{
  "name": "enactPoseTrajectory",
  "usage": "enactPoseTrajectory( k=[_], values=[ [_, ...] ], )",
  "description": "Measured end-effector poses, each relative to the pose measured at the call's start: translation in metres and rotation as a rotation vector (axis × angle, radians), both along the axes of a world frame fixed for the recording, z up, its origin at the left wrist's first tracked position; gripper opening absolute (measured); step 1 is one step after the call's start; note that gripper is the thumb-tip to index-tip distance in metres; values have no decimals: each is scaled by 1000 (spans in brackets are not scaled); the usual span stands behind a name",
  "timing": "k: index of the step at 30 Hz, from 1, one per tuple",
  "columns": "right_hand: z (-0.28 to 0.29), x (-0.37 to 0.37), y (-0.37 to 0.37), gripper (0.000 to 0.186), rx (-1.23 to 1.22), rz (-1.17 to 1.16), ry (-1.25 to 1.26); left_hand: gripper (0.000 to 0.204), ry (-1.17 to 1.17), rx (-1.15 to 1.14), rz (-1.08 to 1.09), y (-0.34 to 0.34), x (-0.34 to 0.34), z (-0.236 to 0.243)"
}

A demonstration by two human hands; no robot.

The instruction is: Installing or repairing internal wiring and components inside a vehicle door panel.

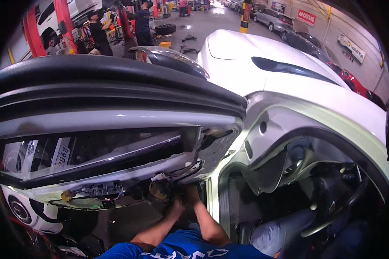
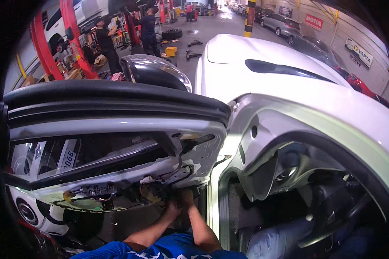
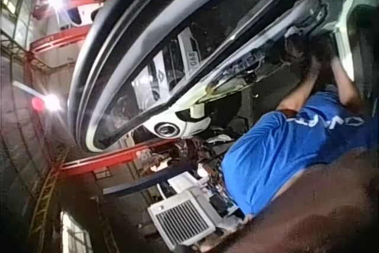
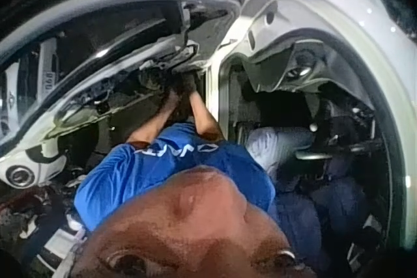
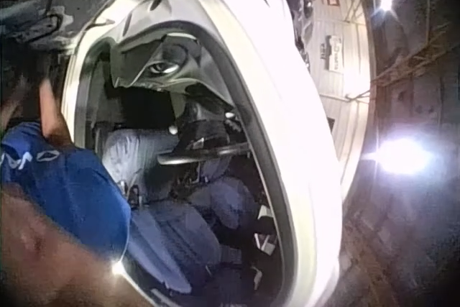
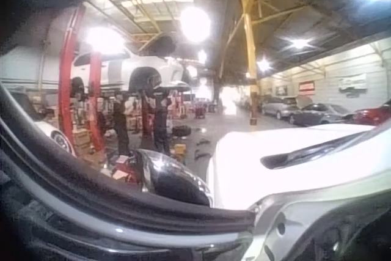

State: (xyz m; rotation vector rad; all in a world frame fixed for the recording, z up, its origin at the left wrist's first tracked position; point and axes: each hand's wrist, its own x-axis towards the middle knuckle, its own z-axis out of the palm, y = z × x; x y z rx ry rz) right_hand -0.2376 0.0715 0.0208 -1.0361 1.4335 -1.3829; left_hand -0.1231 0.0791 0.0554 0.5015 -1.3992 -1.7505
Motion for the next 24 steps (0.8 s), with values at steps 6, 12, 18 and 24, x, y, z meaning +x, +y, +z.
enactPoseTrajectory(
  k=[6,12,18,24],
  values=[
    [24,-22,8,35,-352,128,1253,20,440,1061,259,2,0,-40],
    [-2,-25,-2,28,-269,148,994,30,-71,101,221,1,-8,-23],
    [-15,-20,-4,18,-395,96,896,32,243,894,26,-14,-4,-18],
    [23,-9,11,17,-141,149,1167,34,304,865,4,-20,-5,-39]
  ],
)
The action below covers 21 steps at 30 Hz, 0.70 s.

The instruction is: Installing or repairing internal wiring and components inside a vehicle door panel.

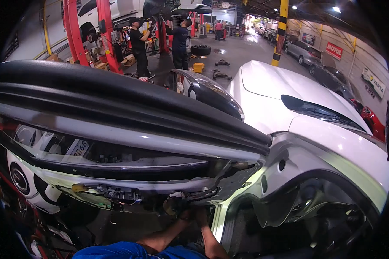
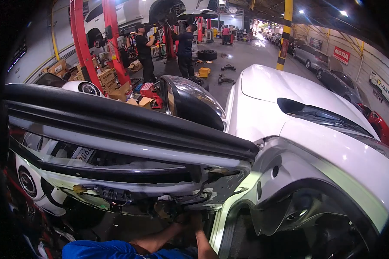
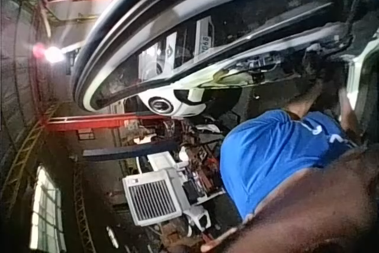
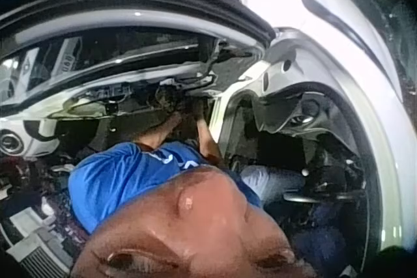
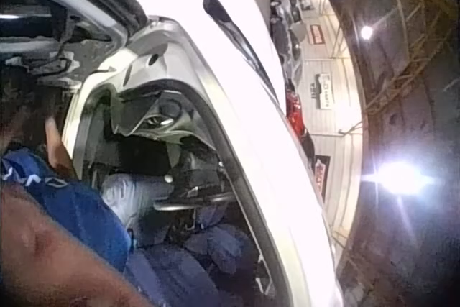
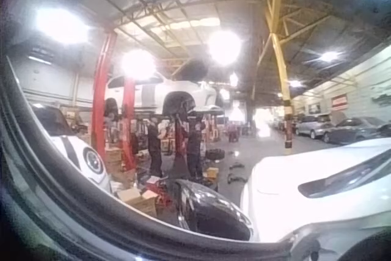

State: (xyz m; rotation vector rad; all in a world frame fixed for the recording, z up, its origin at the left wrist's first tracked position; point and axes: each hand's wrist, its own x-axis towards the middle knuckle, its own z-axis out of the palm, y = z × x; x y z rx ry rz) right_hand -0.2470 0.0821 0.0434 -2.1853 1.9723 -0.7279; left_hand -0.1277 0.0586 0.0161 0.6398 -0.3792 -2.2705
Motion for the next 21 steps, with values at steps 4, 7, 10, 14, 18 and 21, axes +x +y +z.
enactPoseTrajectory(
  k=[4,7,10,14,18,21],
  values=[
    [25,8,3,21,-13,-55,28,35,-36,-35,-20,-3,-3,9],
    [28,9,-1,27,-132,-110,-320,35,-56,-72,-31,-8,-4,16],
    [11,5,-2,31,187,-114,-164,36,-99,-88,-63,-9,-1,19],
    [-18,6,4,30,57,-58,-224,37,-165,-35,-85,-7,5,27],
    [-2,11,6,31,56,-186,-608,38,-167,-52,-100,-7,6,32],
    [37,9,2,30,36,-175,-685,39,43,-206,-177,-11,-1,19]
  ],
)
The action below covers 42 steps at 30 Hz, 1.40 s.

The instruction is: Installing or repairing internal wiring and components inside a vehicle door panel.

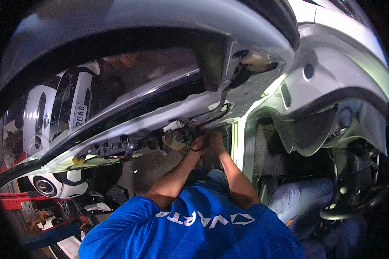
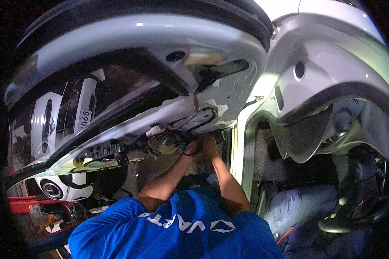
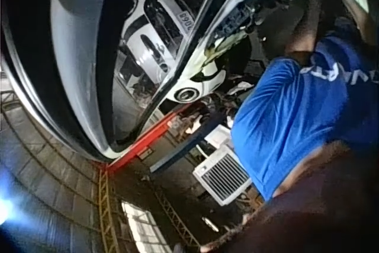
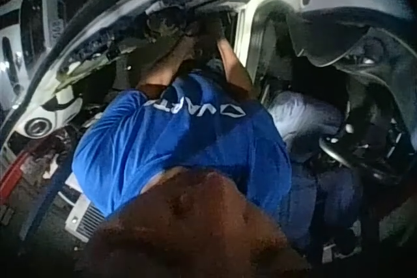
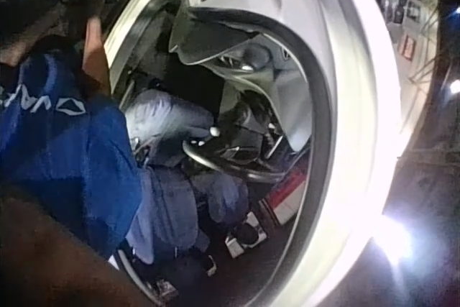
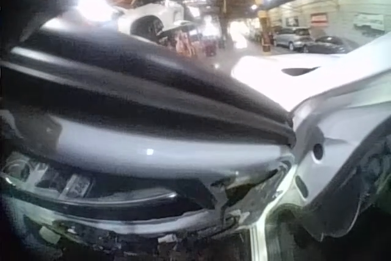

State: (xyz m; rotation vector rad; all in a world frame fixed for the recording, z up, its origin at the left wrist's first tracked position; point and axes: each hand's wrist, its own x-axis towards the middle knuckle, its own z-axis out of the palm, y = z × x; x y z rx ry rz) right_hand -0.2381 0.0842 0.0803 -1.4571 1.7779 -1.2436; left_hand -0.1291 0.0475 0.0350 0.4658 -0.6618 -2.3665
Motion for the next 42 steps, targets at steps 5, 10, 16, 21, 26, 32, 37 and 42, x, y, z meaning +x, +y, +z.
enactPoseTrajectory(
  k=[5,10,16,21,26,32,37,42],
  values=[
    [24,-5,-3,25,186,179,292,35,-385,-142,79,-4,-5,-38],
    [-1,2,6,24,88,-11,-82,35,-399,297,88,8,15,-33],
    [11,4,3,24,86,14,173,35,-306,-248,-158,-1,18,-5],
    [12,0,-3,21,445,118,-241,37,277,453,-60,5,18,1],
    [6,-2,6,21,132,79,5,39,-199,212,141,9,13,-9],
    [8,0,-1,27,-6,65,250,43,-324,136,32,11,12,4],
    [-11,-3,2,28,137,49,28,46,-109,221,-76,17,11,25],
    [-10,-9,1,27,273,222,-403,36,-694,-106,109,32,2,16]
  ],
)
